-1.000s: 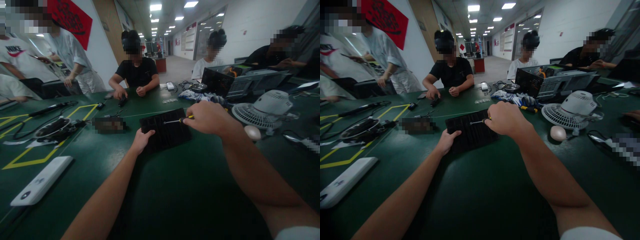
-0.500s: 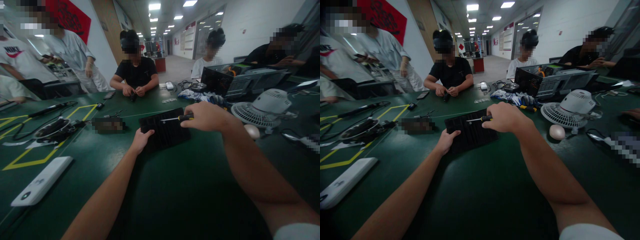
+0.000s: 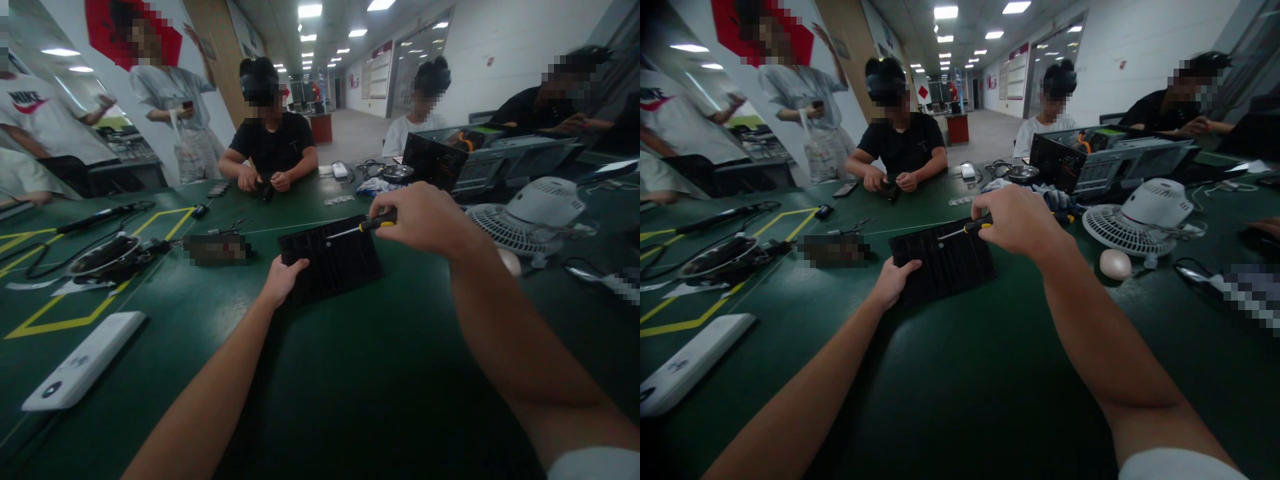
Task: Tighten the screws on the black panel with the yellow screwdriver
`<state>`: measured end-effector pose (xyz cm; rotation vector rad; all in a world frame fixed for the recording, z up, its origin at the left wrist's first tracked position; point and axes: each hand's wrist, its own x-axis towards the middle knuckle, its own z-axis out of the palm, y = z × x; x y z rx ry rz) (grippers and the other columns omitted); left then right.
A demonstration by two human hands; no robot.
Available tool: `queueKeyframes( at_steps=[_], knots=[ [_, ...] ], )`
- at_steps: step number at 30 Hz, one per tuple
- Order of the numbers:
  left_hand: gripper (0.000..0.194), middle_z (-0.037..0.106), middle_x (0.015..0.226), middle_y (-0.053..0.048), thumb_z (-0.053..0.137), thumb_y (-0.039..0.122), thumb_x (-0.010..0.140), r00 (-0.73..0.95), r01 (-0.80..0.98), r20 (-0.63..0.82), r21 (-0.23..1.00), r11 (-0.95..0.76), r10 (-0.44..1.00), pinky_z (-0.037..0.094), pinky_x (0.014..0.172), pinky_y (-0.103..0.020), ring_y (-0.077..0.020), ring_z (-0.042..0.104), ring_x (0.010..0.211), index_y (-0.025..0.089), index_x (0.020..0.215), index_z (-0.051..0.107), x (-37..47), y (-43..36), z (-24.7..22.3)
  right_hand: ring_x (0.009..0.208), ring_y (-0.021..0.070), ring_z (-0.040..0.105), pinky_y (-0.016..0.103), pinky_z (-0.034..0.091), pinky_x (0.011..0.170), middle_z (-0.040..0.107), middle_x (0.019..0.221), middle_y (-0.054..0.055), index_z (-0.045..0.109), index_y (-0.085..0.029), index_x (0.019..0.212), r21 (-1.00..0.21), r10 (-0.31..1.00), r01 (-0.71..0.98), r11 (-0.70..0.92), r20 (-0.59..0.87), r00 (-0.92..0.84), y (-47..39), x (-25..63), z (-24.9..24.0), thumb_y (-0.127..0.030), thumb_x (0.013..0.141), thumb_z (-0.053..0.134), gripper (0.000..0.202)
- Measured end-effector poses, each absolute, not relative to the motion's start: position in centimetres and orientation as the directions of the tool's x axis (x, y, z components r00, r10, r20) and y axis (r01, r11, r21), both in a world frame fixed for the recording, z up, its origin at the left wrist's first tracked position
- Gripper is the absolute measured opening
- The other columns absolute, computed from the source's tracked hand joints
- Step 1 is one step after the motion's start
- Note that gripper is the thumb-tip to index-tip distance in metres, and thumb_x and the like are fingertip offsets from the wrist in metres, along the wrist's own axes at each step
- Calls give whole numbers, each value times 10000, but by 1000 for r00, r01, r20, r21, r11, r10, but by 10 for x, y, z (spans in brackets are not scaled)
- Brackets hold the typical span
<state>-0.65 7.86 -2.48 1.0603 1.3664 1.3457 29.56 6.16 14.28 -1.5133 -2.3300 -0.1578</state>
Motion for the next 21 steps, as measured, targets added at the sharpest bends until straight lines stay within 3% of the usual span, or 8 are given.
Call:
queueKeyframes(
  at_steps=[21],
  knots=[
    [481, 810, 962, -77, 938, 358, 579, -204, -23, -28, 999, 24, 979, 633, 924, -484, -299, 777, 898, 179, 978, 738, -5, 78, -23, 1033, 319, 755, 420, 510, 816, 852, 1085, 50, 885, -348, 1109, -29, 856, 916, 400, 369, -362, 66, 289, 139, -236, 854, 748, 310]
  ],
)
